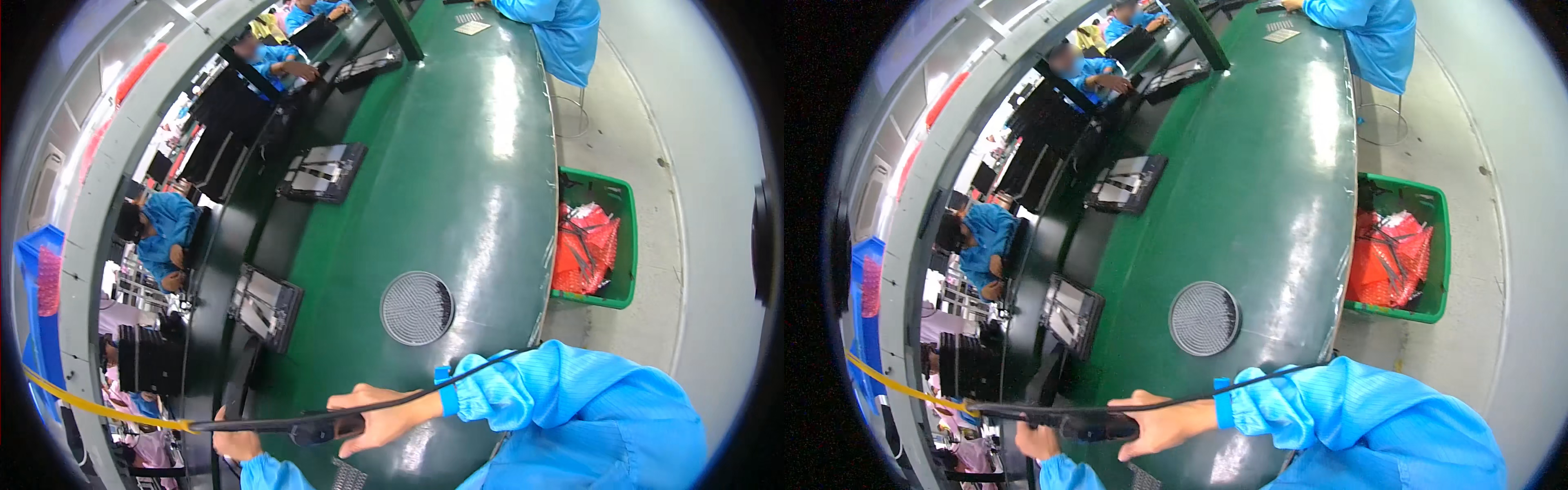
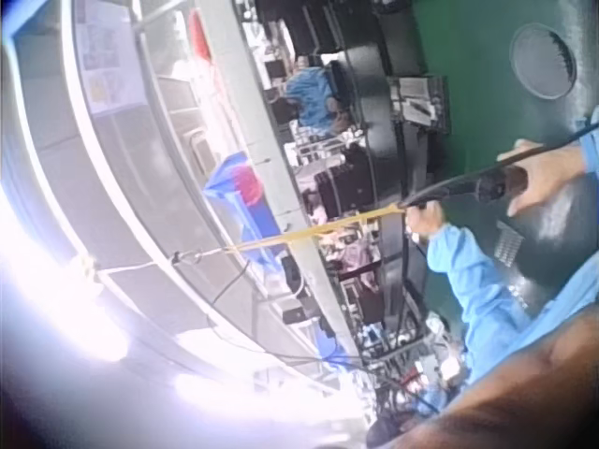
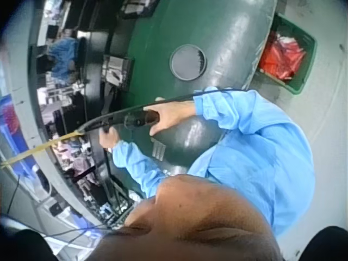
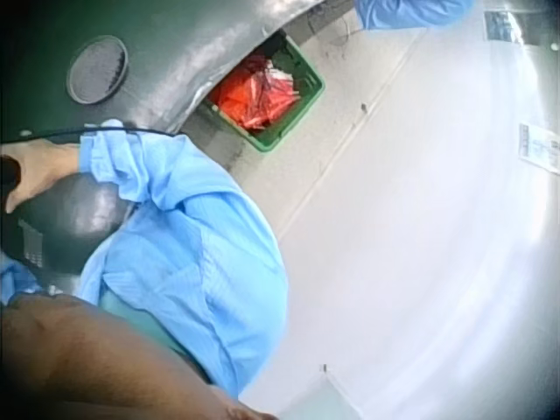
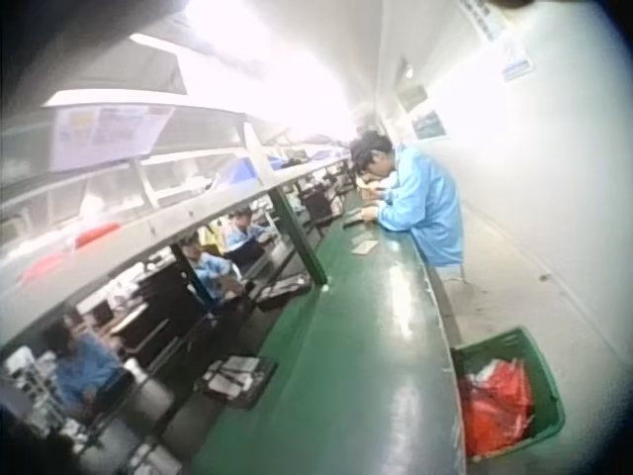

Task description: The person repeatedly picks small metallic components from a tray and places them into slots on a black electronic chassis using a handheld tool. The person handles the components one at a time, aligning and inserting them into the chassis while other workers perform similar tasks in the background.

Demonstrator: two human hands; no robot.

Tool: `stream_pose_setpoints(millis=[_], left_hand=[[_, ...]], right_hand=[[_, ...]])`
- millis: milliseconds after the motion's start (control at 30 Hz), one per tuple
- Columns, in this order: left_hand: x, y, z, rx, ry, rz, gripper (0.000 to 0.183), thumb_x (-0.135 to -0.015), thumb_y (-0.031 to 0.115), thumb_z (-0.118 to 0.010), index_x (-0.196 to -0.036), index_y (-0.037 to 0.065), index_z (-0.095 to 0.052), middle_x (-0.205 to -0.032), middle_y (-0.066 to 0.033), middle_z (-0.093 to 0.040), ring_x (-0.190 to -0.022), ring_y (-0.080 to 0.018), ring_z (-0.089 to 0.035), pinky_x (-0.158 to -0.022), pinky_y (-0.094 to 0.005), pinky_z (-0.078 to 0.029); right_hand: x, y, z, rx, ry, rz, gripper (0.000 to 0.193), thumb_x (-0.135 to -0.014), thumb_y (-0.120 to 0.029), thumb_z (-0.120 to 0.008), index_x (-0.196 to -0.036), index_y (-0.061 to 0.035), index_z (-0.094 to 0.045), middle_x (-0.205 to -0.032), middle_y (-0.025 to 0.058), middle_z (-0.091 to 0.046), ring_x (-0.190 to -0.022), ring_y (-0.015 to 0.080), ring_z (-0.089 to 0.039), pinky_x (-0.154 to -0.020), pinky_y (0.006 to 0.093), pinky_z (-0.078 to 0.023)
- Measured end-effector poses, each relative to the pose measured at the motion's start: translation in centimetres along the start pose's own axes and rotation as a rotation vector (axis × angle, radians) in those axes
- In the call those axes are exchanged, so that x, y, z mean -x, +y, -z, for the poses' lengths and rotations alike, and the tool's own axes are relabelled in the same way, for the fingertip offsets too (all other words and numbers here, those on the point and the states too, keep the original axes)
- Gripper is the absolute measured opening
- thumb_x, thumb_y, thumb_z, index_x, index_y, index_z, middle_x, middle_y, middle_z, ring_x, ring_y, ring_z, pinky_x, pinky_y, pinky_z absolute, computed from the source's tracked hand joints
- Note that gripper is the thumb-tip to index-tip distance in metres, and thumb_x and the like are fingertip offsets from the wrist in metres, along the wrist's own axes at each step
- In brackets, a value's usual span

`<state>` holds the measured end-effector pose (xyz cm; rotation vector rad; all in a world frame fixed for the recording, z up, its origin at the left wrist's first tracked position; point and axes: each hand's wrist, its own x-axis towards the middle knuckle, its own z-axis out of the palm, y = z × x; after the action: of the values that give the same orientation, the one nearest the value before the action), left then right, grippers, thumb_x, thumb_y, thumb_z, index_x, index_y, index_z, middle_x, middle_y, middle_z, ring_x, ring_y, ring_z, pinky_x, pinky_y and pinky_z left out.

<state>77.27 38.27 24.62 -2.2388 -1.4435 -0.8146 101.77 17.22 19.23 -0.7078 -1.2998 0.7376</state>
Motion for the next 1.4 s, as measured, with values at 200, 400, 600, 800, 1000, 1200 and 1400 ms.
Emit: stream_pose_setpoints(millis=[200,400,600,800,1000,1200,1400], left_hand=[[8.1,3.1,5.3,0.333,0.246,-0.077,0.028,-0.069,-0.004,-0.054,-0.096,-0.004,-0.064,-0.084,-0.0172,-0.067,-0.074,-0.0306,-0.065,-0.072,-0.0359,-0.050],[15.9,10.2,9.4,0.240,-0.278,-0.515,0.044,-0.065,0.008,-0.064,-0.108,-0.003,-0.060,-0.107,-0.0176,-0.063,-0.100,-0.0364,-0.061,-0.086,-0.0447,-0.045],[19.1,16.5,9.6,0.497,-0.526,-0.502,0.048,-0.067,0.019,-0.072,-0.108,-0.003,-0.059,-0.114,-0.0185,-0.059,-0.109,-0.0351,-0.055,-0.093,-0.0489,-0.037],[18.5,19.5,6.8,0.490,-0.656,-0.519,0.068,-0.060,0.036,-0.079,-0.110,-0.005,-0.057,-0.122,-0.0180,-0.054,-0.121,-0.0359,-0.044,-0.101,-0.0583,-0.023],[17.2,21.9,3.4,0.570,-0.529,-0.556,0.061,-0.062,0.030,-0.079,-0.106,-0.006,-0.058,-0.119,-0.0193,-0.055,-0.120,-0.0388,-0.044,-0.100,-0.0576,-0.025],[15.5,23.5,2.6,0.586,-0.486,-0.515,0.048,-0.064,0.021,-0.077,-0.102,-0.005,-0.061,-0.113,-0.0179,-0.059,-0.116,-0.0377,-0.048,-0.098,-0.0566,-0.029],[15.8,21.3,2.5,0.901,-0.178,-0.496,0.022,-0.068,0.003,-0.071,-0.088,0.000,-0.065,-0.084,-0.0101,-0.067,-0.083,-0.0250,-0.065,-0.074,-0.0400,-0.047]], right_hand=[[-1.7,-0.6,2.4,0.127,0.106,-0.077,0.030,-0.068,-0.013,-0.075,-0.075,-0.0020,-0.048,-0.058,0.0090,-0.055,-0.050,0.0183,-0.053,-0.046,0.0320,-0.040],[-3.3,-2.1,7.4,0.052,0.483,-0.233,0.028,-0.064,-0.014,-0.079,-0.071,-0.0022,-0.055,-0.060,0.0002,-0.056,-0.056,0.0045,-0.048,-0.047,0.0236,-0.039],[-4.0,-2.0,10.1,0.045,0.472,-0.102,0.021,-0.072,0.001,-0.071,-0.083,-0.0024,-0.053,-0.061,0.0004,-0.057,-0.048,0.0061,-0.054,-0.042,0.0203,-0.041],[-4.1,-0.8,10.7,0.081,0.463,-0.142,0.022,-0.073,0.000,-0.071,-0.082,-0.0033,-0.052,-0.061,0.0000,-0.057,-0.048,0.0053,-0.053,-0.042,0.0202,-0.040],[-4.1,0.4,11.3,0.113,0.470,-0.091,0.022,-0.072,0.001,-0.072,-0.083,-0.0035,-0.052,-0.060,-0.0003,-0.057,-0.048,0.0051,-0.053,-0.042,0.0204,-0.040],[-4.0,0.7,11.5,0.151,0.485,-0.117,0.022,-0.071,0.000,-0.072,-0.083,-0.0029,-0.053,-0.060,-0.0003,-0.057,-0.048,0.0049,-0.053,-0.042,0.0201,-0.041],[-4.0,0.7,11.8,0.161,0.478,-0.130,0.022,-0.071,0.000,-0.072,-0.081,-0.0031,-0.052,-0.059,-0.0017,-0.055,-0.049,0.0037,-0.051,-0.043,0.0198,-0.039]])
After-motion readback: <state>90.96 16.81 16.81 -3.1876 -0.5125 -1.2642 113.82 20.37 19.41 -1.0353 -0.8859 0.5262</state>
